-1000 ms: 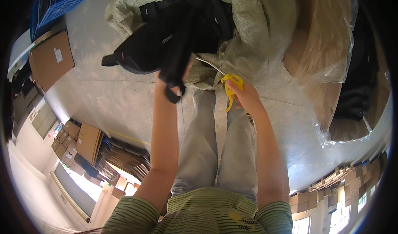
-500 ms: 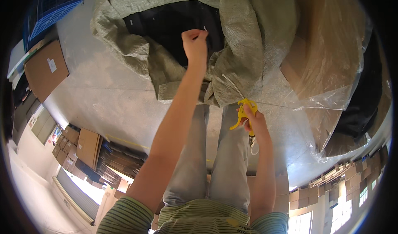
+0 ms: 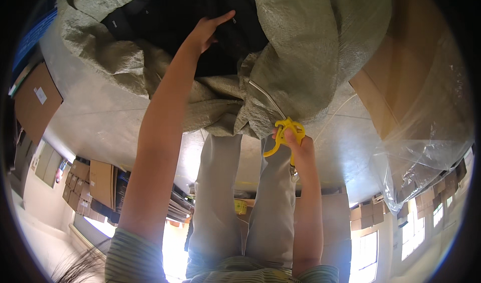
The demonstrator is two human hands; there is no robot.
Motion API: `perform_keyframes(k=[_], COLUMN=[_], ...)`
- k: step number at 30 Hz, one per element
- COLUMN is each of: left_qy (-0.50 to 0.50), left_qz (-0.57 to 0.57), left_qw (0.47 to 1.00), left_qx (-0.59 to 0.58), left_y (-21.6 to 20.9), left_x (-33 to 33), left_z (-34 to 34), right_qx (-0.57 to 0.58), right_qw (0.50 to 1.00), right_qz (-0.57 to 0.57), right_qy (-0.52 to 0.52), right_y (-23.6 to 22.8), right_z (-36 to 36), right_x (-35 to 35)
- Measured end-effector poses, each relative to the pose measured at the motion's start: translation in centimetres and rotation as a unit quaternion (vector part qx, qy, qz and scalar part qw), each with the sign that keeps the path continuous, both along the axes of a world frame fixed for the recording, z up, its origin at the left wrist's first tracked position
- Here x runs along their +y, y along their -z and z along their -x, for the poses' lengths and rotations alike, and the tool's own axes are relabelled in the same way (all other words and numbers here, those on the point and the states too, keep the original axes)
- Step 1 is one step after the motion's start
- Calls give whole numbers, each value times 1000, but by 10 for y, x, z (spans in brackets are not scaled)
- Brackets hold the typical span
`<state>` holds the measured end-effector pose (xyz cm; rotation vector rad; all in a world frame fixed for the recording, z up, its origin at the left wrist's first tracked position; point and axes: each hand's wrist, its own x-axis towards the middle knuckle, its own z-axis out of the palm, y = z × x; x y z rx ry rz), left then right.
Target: Using an air nozzle to clean dust or debris off black fabric pieces.
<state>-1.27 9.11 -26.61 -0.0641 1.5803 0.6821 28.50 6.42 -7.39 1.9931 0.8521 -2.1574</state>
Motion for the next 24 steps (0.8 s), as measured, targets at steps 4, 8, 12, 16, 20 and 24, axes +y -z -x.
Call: perform_keyframes(k=[4, 8, 12, 16, 20, 24], left_qy=[-55, 14, -9, 3, -78, -85], left_qz=[-46, -9, -75, -145, -137, -89], left_qw=[989, 924, 912, 927, 948, 975], left_qx=[131, 381, 404, 346, 276, 186], left_y=[-54, -139, -185, -204, -208, -200], left_x=[-53, -74, -99, -114, -123, -140], left_z=[8, -5, 26, 38, 32, 25], right_qx=[75, -28, 49, 32, 51, 24], right_qw=[991, 997, 983, 992, 987, 976], right_qz=[109, -28, 82, 14, 5, -32], right_qy=[17, -64, -159, -119, -155, -216], right_y=[-19, -28, -48, -53, -54, -46], right_z=[38, 56, 77, 89, 90, 98], right_x=[10, 16, 23, 24, 21, 26])
